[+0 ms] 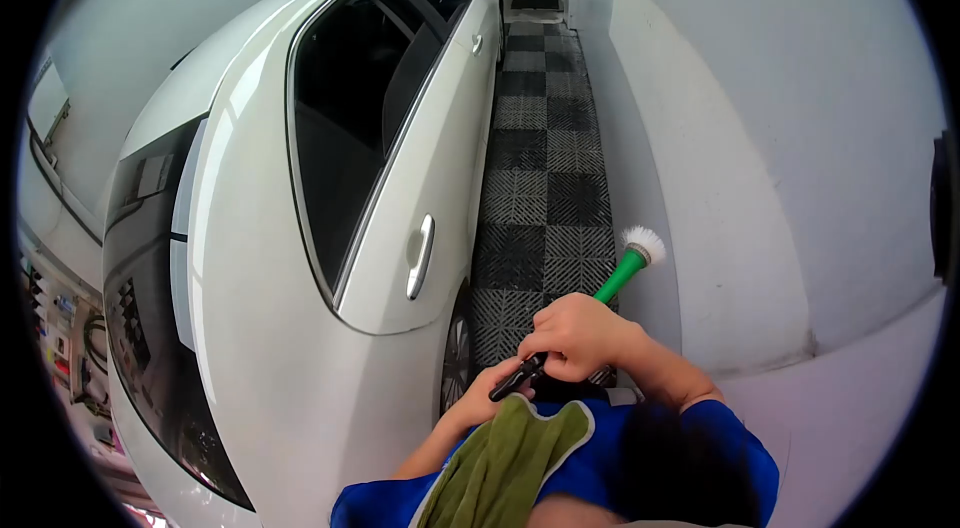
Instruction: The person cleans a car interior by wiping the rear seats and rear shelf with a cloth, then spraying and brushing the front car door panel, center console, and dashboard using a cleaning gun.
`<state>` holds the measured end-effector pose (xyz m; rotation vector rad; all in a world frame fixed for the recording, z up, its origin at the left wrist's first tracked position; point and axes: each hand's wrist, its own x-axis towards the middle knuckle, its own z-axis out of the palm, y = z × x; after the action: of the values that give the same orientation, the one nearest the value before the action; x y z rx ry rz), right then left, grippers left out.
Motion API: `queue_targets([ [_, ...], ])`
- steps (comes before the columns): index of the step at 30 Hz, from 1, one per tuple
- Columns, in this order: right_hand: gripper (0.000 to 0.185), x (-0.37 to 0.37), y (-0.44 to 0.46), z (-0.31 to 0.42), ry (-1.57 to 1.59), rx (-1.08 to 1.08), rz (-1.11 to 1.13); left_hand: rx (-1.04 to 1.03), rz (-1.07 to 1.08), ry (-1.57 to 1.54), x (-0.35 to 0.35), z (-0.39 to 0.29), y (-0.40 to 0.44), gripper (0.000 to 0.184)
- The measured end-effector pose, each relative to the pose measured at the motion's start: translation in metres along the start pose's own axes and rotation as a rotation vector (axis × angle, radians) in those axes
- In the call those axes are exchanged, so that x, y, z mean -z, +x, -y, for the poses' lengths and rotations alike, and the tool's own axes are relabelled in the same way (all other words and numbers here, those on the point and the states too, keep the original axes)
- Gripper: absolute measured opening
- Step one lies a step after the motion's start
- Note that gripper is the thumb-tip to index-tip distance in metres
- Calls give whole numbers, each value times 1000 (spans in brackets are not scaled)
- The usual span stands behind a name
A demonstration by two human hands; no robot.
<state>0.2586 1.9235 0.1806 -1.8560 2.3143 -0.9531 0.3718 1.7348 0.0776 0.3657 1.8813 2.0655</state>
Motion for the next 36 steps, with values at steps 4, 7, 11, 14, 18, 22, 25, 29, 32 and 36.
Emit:
queue_targets([
  [4, 11, 29, 19, -126, -19, 27, -190, 28, -87, -82, 38, 10, 121, 48],
  [7, 16, 40, 44, -230, -48, 37, -262, -62, -370, 274, 71, 41, 212, 36],
  [11, 19, 87, 82, -348, -23, -22, -314, -58, -516, 249, 117, 24, 335, 33],
  [14, 23, 130, 105, -427, 27, -3, -405, -102, -616, 279, 144, 16, 418, 33],
  [18, 24, 196, 120, -563, 377, -187, -791, -87, -731, 288, 196, 0, 497, 35],
  [22, 23, 213, 157, -686, 608, -457, -1030, -8, -785, 382, 227, -3, 535, 36],
  [25, 23, 207, 196, -771, 633, -613, -904, 124, -802, 296, 248, 12, 561, 38],
  [29, 30, 159, 256, -880, 413, -661, -476, 211, -717, 236, 281, 14, 602, 47],
  [32, 38, 150, 321, -914, 204, -604, -111, 188, -690, 266, 299, 6, 637, 49],
  [36, 45, 108, 397, -971, -37, -401, 8, 427, -728, 9, 303, 8, 663, 50],
])
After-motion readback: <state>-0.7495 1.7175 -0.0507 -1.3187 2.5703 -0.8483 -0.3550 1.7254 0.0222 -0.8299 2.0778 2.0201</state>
